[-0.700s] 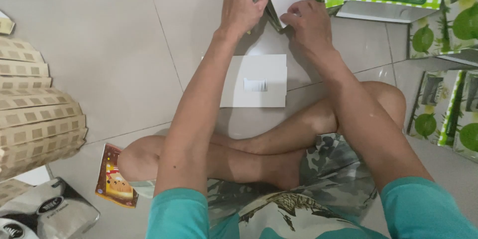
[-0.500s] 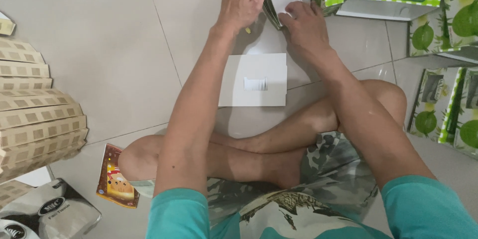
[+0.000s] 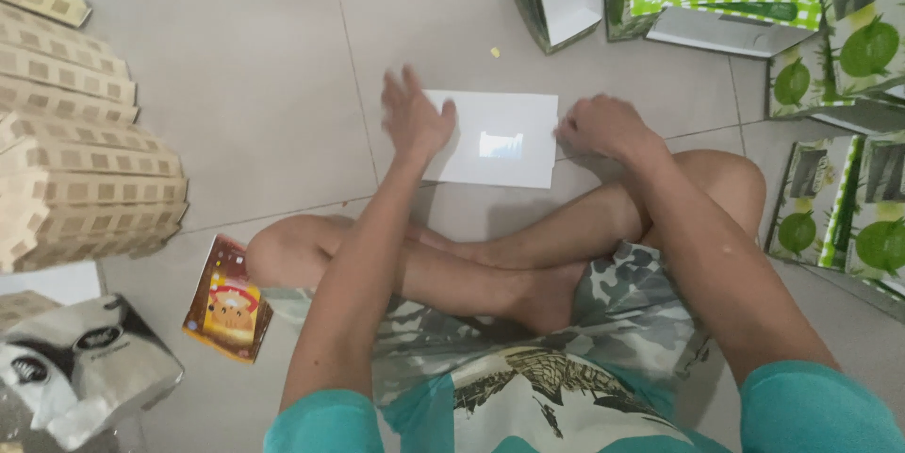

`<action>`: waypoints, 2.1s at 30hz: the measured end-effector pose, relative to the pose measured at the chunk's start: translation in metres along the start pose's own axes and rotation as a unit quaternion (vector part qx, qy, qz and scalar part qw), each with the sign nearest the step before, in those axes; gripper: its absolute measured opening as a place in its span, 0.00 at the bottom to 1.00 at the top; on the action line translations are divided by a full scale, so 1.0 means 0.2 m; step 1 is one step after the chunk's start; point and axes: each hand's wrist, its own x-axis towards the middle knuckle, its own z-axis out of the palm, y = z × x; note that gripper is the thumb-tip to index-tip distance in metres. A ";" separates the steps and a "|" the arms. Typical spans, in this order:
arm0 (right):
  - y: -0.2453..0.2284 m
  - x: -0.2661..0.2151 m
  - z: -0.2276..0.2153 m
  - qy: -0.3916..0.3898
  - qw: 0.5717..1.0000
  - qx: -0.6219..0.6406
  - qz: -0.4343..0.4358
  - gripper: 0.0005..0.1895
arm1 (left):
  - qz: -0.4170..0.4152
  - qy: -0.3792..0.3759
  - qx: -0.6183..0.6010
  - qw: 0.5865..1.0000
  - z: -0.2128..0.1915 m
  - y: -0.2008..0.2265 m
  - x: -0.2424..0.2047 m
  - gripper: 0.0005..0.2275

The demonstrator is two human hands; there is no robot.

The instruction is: The person sits on the floor and folds flat-packed cardboard boxes into their final shape. They repeatedly pick up a flat piece, fold the side flaps, and tuck the tabs to form a small rectangular box, then place it aside.

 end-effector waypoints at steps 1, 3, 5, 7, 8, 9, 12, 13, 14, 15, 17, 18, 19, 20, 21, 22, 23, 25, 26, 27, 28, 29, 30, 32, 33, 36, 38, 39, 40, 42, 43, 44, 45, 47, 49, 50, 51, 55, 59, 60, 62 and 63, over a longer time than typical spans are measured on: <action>0.00 0.02 0.05 -0.001 1.000 0.000 -0.004 0.17 | -0.003 0.002 0.000 1.000 0.02 -0.03 -0.08 0.40; 0.01 0.08 0.13 -0.031 0.999 0.004 -0.012 0.18 | -0.060 -0.066 0.041 0.995 0.05 -0.11 -0.23 0.46; 0.04 0.16 0.26 0.010 1.000 -0.020 -0.016 0.16 | -0.050 -0.063 0.017 0.997 0.10 -0.13 -0.28 0.47; 0.05 0.20 0.34 0.058 0.997 -0.044 -0.015 0.13 | -0.032 -0.059 -0.009 0.998 0.13 -0.11 -0.32 0.48; 0.05 0.19 0.36 0.072 0.997 -0.038 -0.018 0.12 | -0.018 -0.038 0.006 0.999 0.14 -0.08 -0.34 0.45; 0.06 0.20 0.37 0.085 0.996 -0.031 -0.020 0.11 | -0.003 -0.018 0.022 1.000 0.15 -0.06 -0.35 0.42; 0.02 0.15 0.41 0.137 0.986 -0.091 -0.015 0.10 | 0.104 0.005 0.161 0.982 0.39 -0.09 -0.31 0.30; -0.01 0.13 0.42 0.137 0.986 -0.091 -0.013 0.10 | 0.106 0.004 0.160 0.981 0.38 -0.07 -0.36 0.30; -0.04 0.12 0.43 0.151 0.979 -0.133 -0.023 0.09 | 0.102 -0.019 0.181 0.978 0.37 -0.05 -0.41 0.29; -0.07 0.11 0.44 0.165 0.970 -0.174 -0.033 0.08 | 0.098 -0.041 0.201 0.974 0.36 -0.03 -0.47 0.30; -0.19 0.02 0.41 0.140 0.981 -0.117 -0.068 0.13 | 0.103 -0.046 0.189 0.975 0.35 -0.02 -0.46 0.30; -0.25 -0.02 0.38 0.115 0.986 -0.059 -0.106 0.19 | 0.106 -0.048 0.177 0.977 0.34 -0.02 -0.46 0.31; -0.23 -0.01 0.42 0.116 0.986 -0.058 -0.106 0.19 | 0.106 -0.048 0.178 0.977 0.34 -0.04 -0.43 0.31; -0.21 0.02 0.43 0.150 0.978 -0.062 -0.130 0.22 | 0.124 -0.031 0.137 0.982 0.32 -0.05 -0.38 0.32; -0.19 0.06 0.45 0.183 0.969 -0.067 -0.154 0.25 | 0.142 -0.014 0.096 0.985 0.30 -0.06 -0.32 0.32; -0.15 0.09 0.45 0.183 0.969 -0.068 -0.154 0.25 | 0.142 -0.014 0.094 0.985 0.32 -0.12 -0.21 0.32; -0.10 0.12 0.45 0.210 0.965 0.067 -0.140 0.13 | 0.132 0.023 -0.039 0.990 0.33 -0.19 -0.09 0.26; -0.02 0.10 0.42 0.231 0.945 0.202 -0.116 0.07 | 0.120 0.051 -0.172 0.976 0.31 -0.29 0.06 0.27; 0.00 0.08 0.37 0.223 0.939 0.250 -0.077 0.13 | 0.133 0.021 -0.207 0.969 0.25 -0.33 0.11 0.30; 0.01 0.06 0.31 0.214 0.930 0.297 -0.039 0.23 | 0.145 -0.009 -0.242 0.959 0.19 -0.38 0.15 0.34; -0.01 0.06 0.25 0.215 0.929 0.298 -0.038 0.23 | 0.146 -0.010 -0.241 0.960 0.19 -0.39 0.17 0.34; -0.04 0.06 0.19 0.169 0.945 0.279 -0.028 0.31 | 0.149 -0.057 -0.221 0.962 0.18 -0.40 0.19 0.28; -0.07 0.05 0.14 0.122 0.958 0.260 -0.016 0.39 | 0.153 -0.104 -0.199 0.962 0.17 -0.41 0.21 0.22; -0.10 0.11 0.13 0.123 0.975 0.177 -0.050 0.34 | 0.166 -0.091 -0.194 0.963 0.13 -0.33 0.14 0.21; -0.11 0.13 0.12 0.120 0.985 0.089 -0.084 0.29 | 0.177 -0.078 -0.190 0.962 0.11 -0.30 0.11 0.21; -0.06 0.30 0.22 0.186 0.959 -0.152 -0.149 0.19 | 0.283 0.029 0.061 0.957 0.32 -0.37 0.26 0.15; -0.04 0.38 0.26 0.185 0.940 -0.220 -0.187 0.14 | 0.287 0.046 0.080 0.954 0.36 -0.31 0.19 0.10; -0.03 0.41 0.28 0.189 0.913 -0.286 -0.219 0.09 | 0.297 0.064 0.100 0.948 0.37 -0.28 0.16 0.06; -0.02 0.42 0.31 0.187 0.914 -0.285 -0.219 0.09 | 0.296 0.062 0.100 0.948 0.37 -0.26 0.12 0.06; 0.01 0.41 0.38 0.225 0.871 -0.297 -0.320 0.02 | 0.353 0.071 0.135 0.923 0.38 -0.23 0.03 0.06; 0.02 0.36 0.40 0.221 0.874 -0.294 -0.319 0.02 | 0.352 0.065 0.134 0.924 0.45 -0.25 0.04 0.06; 0.02 0.32 0.42 0.230 0.864 -0.308 -0.325 0.01 | 0.380 0.068 0.216 0.897 0.51 -0.27 0.05 0.08; 0.02 0.27 0.44 0.239 0.854 -0.322 -0.332 0.03 | 0.406 0.071 0.295 0.862 0.57 -0.29 0.05 0.11; -0.01 0.14 0.41 0.179 0.872 -0.320 -0.324 0.07 | 0.414 0.064 0.339 0.842 0.58 -0.30 -0.04 0.11; -0.07 0.02 0.34 0.125 0.886 -0.317 -0.314 0.13 | 0.424 0.061 0.386 0.817 0.43 -0.24 -0.20 0.12; -0.10 -0.05 0.28 0.064 0.897 -0.331 -0.284 0.22 | 0.385 -0.025 0.341 0.857 0.29 -0.16 -0.32 0.20; -0.13 -0.11 0.23 0.003 0.904 -0.343 -0.253 0.32 | 0.341 -0.111 0.292 0.887 0.15 -0.08 -0.44 0.28; -0.20 -0.22 0.13 -0.021 0.940 -0.237 -0.246 0.35 | 0.325 -0.141 0.266 0.896 0.19 -0.09 -0.45 0.30; -0.15 -0.19 0.17 -0.001 0.955 -0.180 -0.238 0.26 | 0.354 -0.115 0.254 0.893 0.31 -0.20 -0.34 0.18; -0.14 -0.20 0.17 -0.005 0.963 -0.134 -0.234 0.22 | 0.363 -0.113 0.235 0.894 0.33 -0.23 -0.32 0.15; -0.11 -0.15 0.17 -0.006 0.965 -0.115 -0.234 0.16 | 0.354 -0.130 0.183 0.908 0.31 -0.23 -0.29 0.12; -0.10 -0.14 0.18 -0.008 0.968 -0.094 -0.233 0.12 | 0.344 -0.148 0.131 0.918 0.30 -0.23 -0.29 0.11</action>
